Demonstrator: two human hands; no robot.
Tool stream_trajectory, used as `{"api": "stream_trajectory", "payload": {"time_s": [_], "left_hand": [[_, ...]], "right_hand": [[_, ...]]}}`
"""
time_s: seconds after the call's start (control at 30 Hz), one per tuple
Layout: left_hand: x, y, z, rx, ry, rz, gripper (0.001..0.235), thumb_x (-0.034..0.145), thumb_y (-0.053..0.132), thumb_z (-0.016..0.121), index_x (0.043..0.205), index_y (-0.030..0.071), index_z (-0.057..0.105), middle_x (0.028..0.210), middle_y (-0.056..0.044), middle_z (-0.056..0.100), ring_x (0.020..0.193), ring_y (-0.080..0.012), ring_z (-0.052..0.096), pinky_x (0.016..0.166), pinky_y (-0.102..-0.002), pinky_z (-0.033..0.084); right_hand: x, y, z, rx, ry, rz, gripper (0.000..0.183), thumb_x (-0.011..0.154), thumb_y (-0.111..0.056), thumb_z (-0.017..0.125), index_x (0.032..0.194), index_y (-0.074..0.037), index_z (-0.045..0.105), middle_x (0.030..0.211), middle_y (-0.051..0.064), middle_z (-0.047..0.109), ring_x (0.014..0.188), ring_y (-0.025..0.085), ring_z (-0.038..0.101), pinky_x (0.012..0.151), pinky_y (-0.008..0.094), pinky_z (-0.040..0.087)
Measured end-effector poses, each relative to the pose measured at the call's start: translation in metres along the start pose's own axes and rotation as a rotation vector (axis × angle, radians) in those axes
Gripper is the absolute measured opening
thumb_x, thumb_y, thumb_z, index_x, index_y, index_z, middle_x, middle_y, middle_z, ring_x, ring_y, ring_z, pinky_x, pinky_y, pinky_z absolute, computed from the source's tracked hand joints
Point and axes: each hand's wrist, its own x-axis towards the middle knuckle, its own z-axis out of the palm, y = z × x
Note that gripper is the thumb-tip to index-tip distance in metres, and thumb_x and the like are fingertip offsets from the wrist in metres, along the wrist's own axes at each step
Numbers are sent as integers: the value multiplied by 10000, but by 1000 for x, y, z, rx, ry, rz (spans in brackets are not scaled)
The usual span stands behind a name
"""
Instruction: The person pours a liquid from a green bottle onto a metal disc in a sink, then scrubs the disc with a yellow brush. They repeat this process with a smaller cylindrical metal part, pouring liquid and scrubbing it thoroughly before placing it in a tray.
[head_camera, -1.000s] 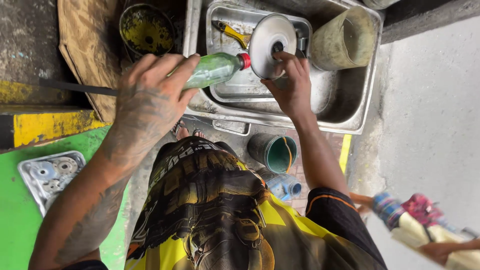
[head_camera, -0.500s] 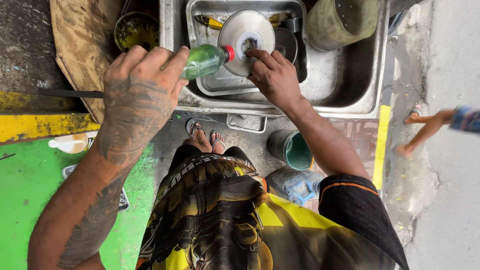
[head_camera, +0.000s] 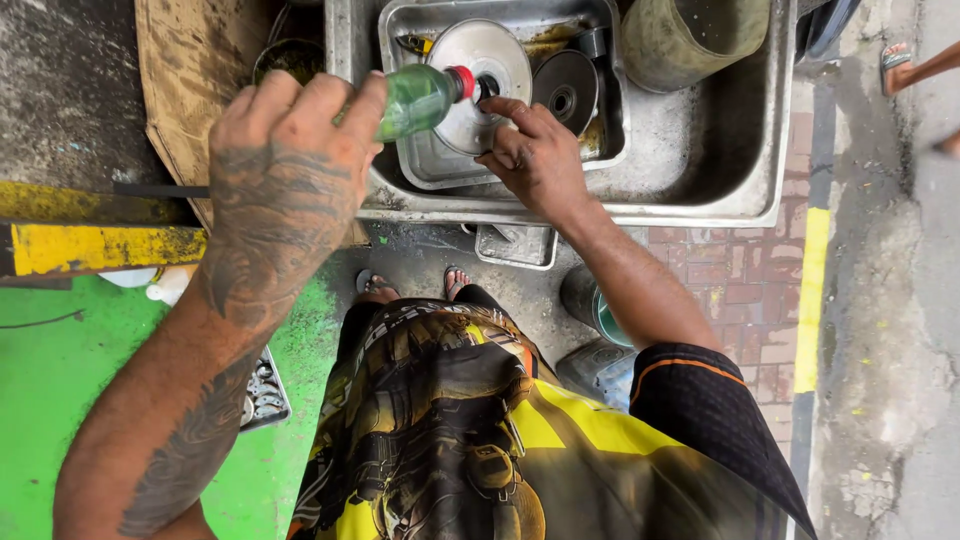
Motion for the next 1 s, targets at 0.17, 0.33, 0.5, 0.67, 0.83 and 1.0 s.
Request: {"api": "stream_trajectory", "payload": {"time_s": [0.17, 0.33, 0.5, 0.67, 0.83, 1.0], "left_hand": [[4, -3, 2, 65, 0, 53, 455, 1019, 610, 809, 1417, 391, 816, 979, 162, 661, 866, -91, 585, 712, -238, 541], [15, -1, -6, 62, -64, 94, 608, 939, 712, 808, 1457, 394, 804, 1011, 179, 699, 891, -89, 609, 753, -234, 538], [13, -14, -10, 239, 21, 60, 423, 1106, 719, 824, 1438, 457, 821, 973, 201, 638, 895, -51, 576, 720, -210, 523], [5, -9, -17, 144, 31, 71, 365, 1065, 542, 805, 1412, 431, 830, 1001, 169, 609, 897, -96, 569, 738, -240, 517], [7, 4, -16, 108, 77, 82, 273, 1205, 597, 816, 1416, 426, 841, 908, 174, 595, 848, -89, 552, 646, -244, 465], [12, 9, -20, 74, 62, 97, 299, 1088, 403, 709, 1369, 405, 811, 943, 136, 598, 864, -144, 578, 731, -277, 502]], "right_hand": [[-4, -6, 3, -67, 32, -30, 427, 982, -198, 965, 850, -102, 571, 1431, 79, 719, 898, 273, 629, 689, 427, 527], [-11, -1, 7, -166, 52, -62, 359, 1011, -162, 907, 831, -145, 597, 1433, 50, 744, 841, 228, 563, 654, 374, 492], [-9, -3, -2, -202, 100, -112, 303, 1101, -88, 778, 860, -151, 606, 1441, 20, 731, 794, 230, 561, 679, 369, 503], [-15, 11, -3, -240, 57, -98, 286, 1082, -156, 834, 870, -154, 641, 1469, 19, 713, 828, 213, 575, 669, 373, 517], [-9, 8, -10, -271, 104, -143, 289, 1103, -122, 806, 853, -145, 662, 1434, 20, 740, 810, 213, 568, 650, 364, 485], [-13, 13, -8, -329, 119, -185, 305, 1103, -114, 788, 838, -166, 645, 1403, 24, 755, 795, 222, 539, 657, 368, 462]]}}
